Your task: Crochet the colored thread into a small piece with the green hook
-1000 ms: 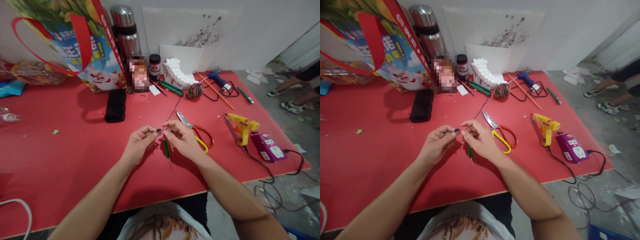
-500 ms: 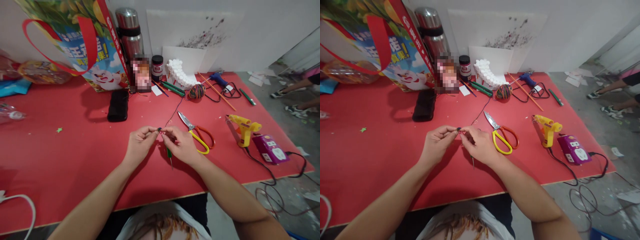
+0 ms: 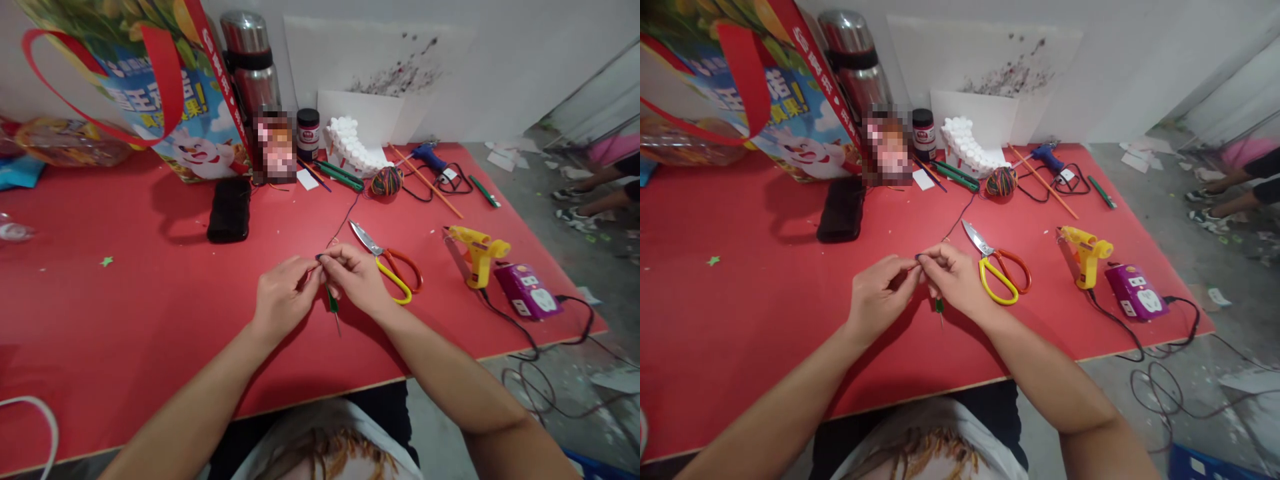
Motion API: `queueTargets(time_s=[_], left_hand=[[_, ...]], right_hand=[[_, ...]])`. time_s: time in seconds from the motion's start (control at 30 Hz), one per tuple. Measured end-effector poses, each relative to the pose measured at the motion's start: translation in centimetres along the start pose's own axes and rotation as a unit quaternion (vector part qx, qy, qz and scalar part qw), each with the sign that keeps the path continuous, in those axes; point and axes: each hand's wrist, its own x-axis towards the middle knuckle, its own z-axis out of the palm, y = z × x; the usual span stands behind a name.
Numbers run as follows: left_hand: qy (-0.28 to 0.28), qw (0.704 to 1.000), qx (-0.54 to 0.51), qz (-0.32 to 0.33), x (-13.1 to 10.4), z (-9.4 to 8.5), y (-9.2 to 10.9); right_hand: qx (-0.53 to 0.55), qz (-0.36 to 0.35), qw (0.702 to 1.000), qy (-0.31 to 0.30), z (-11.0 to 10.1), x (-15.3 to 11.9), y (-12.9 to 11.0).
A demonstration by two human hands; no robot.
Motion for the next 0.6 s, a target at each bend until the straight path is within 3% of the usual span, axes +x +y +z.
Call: queueTargets(time_s=[0.13,0.2,0.33,0.6], left_hand=[[0.002,0.985,-0.138,-0.100,0.5,-0.3,0.2],[-0.005,0.955,-0.230,-0.185,0.8,-0.3,0.0],[-0.027,0.896,-0.360,-0.258,1.0,-0.2,-0.6],[-0.003,0.909,-0.324,-0.263,0.9,-0.1,-0.8]], right_hand=[[0.120,0.050,0.991,-0.039,-0.8,0.4,-0.5],[0.143,0.077,0.985,-0.060,-1.1,0.5,-0.8],[0.125,0.108,0.983,-0.076,-1.2,0.4,-1.0],[0.096,0.089,0.991,-0.037,-1.2,0.5,-0.2]])
